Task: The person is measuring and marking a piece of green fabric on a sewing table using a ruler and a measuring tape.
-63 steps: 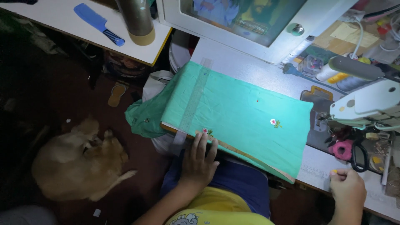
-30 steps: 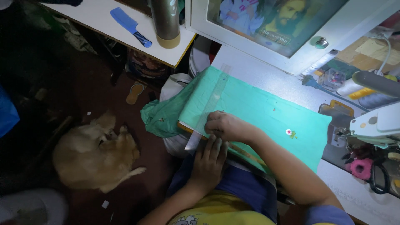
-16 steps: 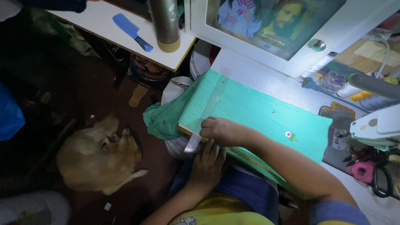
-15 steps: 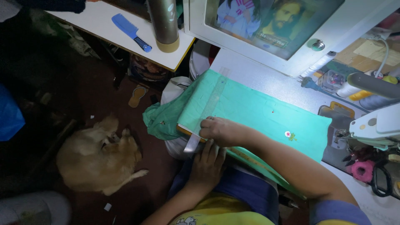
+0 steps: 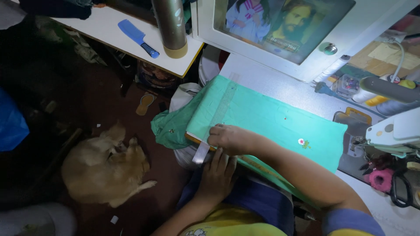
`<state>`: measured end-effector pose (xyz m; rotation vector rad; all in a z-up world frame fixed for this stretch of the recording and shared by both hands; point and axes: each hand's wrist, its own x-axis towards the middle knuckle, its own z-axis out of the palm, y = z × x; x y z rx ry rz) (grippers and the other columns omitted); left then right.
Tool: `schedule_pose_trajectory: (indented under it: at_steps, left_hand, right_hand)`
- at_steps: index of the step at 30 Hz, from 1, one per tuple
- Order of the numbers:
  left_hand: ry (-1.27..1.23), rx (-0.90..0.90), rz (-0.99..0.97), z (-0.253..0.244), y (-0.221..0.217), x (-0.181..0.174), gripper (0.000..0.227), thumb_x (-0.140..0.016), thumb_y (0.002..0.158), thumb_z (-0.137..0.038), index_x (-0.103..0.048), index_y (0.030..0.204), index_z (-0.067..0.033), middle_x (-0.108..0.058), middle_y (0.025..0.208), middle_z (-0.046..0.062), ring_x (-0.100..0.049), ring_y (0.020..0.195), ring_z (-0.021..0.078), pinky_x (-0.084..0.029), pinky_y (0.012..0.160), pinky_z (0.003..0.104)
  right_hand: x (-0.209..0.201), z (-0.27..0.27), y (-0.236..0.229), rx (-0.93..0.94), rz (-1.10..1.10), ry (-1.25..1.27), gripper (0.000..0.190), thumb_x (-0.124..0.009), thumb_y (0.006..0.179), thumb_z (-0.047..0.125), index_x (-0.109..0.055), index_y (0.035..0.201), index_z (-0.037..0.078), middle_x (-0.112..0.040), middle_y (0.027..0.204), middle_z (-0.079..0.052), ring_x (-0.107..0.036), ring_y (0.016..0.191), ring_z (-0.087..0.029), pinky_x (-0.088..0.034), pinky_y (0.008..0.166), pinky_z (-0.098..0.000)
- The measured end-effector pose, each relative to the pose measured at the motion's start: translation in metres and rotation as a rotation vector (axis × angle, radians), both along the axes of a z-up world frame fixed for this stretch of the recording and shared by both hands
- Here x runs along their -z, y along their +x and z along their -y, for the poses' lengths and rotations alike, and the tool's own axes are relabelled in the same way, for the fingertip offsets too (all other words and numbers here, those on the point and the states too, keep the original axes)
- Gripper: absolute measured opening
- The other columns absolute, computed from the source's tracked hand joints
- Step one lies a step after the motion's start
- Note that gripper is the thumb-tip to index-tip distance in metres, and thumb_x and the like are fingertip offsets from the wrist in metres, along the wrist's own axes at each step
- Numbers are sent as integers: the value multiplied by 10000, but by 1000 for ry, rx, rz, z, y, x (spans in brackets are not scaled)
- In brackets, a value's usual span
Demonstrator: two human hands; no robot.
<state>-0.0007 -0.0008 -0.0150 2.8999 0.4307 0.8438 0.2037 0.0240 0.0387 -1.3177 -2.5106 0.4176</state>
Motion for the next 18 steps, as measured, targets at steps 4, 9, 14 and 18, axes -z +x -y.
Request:
schedule_pose_trajectory:
  at_steps: [4, 9, 14, 18]
  left_hand:
    - [6, -14, 144, -2, 4, -22, 397, -436, 1046, -304, -627, 1308, -76, -615, 1357, 180, -551, 1335, 375, -494, 941, 497]
    - [8, 0, 83, -1, -1, -20, 437, -482, 1047, -340, -586, 1373, -68, -581, 1388, 183, -501, 1392, 377, -489, 953, 481]
    - [68, -27, 122, 0, 1, -27, 339, -528, 1030, -315, -638, 1263, -95, -605, 1357, 182, -558, 1325, 371, -498, 905, 463]
    - [44, -2, 185, -2, 1, -44, 488, -337, 1098, -375, -597, 1350, -48, -556, 1460, 187, -542, 1371, 382, -488, 946, 492]
  right_hand:
    - [-6, -1, 10, 1, 44, 85, 212, -642, 719, -105, -557, 828, 57, -527, 856, -122, -531, 737, -345, -466, 684, -459]
    - [-7, 5, 1, 32, 63, 65, 184, -614, 749, -89, -564, 835, 66, -532, 879, -120, -540, 766, -352, -474, 700, -461]
    - [-6, 11, 9, 45, 57, 142, 147, -630, 773, -64, -548, 810, 52, -518, 815, -110, -539, 742, -336, -476, 699, -451]
    - [-39, 41, 21, 397, 64, -51, 137, -588, 902, 69, -635, 1029, 84, -602, 942, -101, -581, 941, -326, -487, 834, -446]
